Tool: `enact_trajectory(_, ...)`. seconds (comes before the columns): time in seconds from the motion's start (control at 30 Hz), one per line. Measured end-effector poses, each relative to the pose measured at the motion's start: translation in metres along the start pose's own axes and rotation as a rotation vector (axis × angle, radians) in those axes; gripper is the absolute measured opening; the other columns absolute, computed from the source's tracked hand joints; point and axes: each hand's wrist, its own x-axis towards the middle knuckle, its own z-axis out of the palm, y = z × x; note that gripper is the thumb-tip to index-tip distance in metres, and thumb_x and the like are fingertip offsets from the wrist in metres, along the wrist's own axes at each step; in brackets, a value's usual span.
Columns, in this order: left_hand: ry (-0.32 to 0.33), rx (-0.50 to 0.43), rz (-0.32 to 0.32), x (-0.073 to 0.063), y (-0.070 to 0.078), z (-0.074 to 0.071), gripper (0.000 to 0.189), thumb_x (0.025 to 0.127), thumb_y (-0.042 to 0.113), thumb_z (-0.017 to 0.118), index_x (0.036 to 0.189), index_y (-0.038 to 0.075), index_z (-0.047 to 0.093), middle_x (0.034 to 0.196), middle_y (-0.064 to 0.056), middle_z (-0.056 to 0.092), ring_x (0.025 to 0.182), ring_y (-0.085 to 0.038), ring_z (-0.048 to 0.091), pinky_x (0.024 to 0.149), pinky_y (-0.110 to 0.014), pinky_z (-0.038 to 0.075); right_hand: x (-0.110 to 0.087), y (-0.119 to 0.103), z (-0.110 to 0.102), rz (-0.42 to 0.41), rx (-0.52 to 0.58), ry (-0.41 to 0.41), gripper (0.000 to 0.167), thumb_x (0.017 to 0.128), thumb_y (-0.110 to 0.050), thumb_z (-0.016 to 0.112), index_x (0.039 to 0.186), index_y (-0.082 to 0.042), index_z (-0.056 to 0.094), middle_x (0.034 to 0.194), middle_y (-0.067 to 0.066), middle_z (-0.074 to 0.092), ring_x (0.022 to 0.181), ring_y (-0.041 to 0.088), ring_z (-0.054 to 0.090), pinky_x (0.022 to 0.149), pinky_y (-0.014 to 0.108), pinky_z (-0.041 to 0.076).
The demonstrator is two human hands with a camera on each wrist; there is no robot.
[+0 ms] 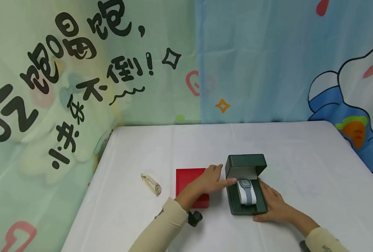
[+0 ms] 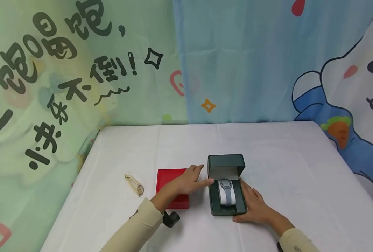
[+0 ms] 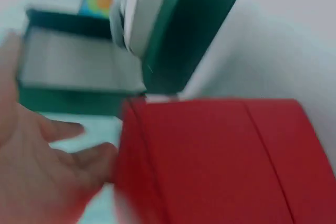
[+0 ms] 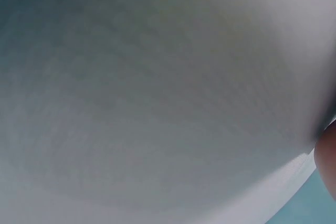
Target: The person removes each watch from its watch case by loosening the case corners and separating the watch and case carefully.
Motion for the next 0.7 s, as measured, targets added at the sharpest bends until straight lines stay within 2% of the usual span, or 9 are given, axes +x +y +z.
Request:
enact_trajectory(0.03,0.003,0.087,0.002,-0.006,0.004,0.002,0.077,0.083,0.057,0.051,0.141,0.010,0.032,0.140,-0.005,0.038,0.126,-0.019,0.038,0.096,-0.030,0.044,0.000,0.000,-0.001,-0.007,-0.003,0.004,0.130,0.057,-0.037,0.082,0.145,-0.006,-0.007,0.140,0.038,0.015,0.123,0.055,0.019,0.093,0.065,0.013)
enact_trajectory(0.13,0.022,0.326,0.070,-0.018,0.017,0.010,0.073,0.078,0.058,0.058,0.134,0.014,0.045,0.128,-0.002,0.049,0.112,-0.014,0.046,0.084,-0.021,0.047,0.000,-0.001,-0.002,-0.019,0.012,0.002,0.129,0.057,-0.034,0.082,0.145,-0.004,-0.007,0.139,0.039,0.015,0.122,0.057,0.019,0.092,0.065,0.013)
enact_trajectory(0.27,0.073,0.520,0.178,-0.019,0.027,0.030,0.071,0.078,0.057,0.059,0.133,0.015,0.044,0.125,0.001,0.050,0.105,-0.010,0.047,0.083,-0.017,0.044,0.000,-0.003,-0.003,-0.015,0.027,-0.014,0.126,0.060,-0.034,0.080,0.145,-0.004,-0.006,0.140,0.038,0.014,0.123,0.055,0.019,0.092,0.064,0.013)
enact_trajectory(0.4,0.148,0.598,0.177,-0.009,0.025,0.050,0.077,0.076,0.055,0.063,0.136,0.014,0.037,0.128,0.001,0.045,0.109,-0.011,0.043,0.087,-0.018,0.043,0.001,-0.003,-0.001,-0.008,0.028,-0.038,0.125,0.061,-0.036,0.079,0.145,-0.005,-0.007,0.142,0.036,0.012,0.125,0.053,0.018,0.094,0.061,0.014)
enact_trajectory(0.53,0.214,0.693,0.165,0.001,0.020,0.059,0.081,0.073,0.059,0.063,0.135,0.013,0.038,0.127,-0.001,0.045,0.107,-0.012,0.041,0.084,-0.019,0.043,0.002,-0.002,0.001,0.002,0.028,-0.048,0.126,0.061,-0.038,0.079,0.145,-0.005,-0.008,0.142,0.036,0.012,0.126,0.052,0.018,0.095,0.061,0.013)
enact_trajectory(0.7,0.279,0.707,0.213,0.009,0.022,0.067,0.078,0.073,0.059,0.063,0.131,0.013,0.041,0.122,0.000,0.047,0.104,-0.011,0.041,0.083,-0.018,0.041,-0.003,0.003,-0.003,0.020,0.023,-0.039,0.126,0.061,-0.039,0.080,0.145,-0.005,-0.009,0.142,0.036,0.011,0.126,0.053,0.018,0.096,0.061,0.012)
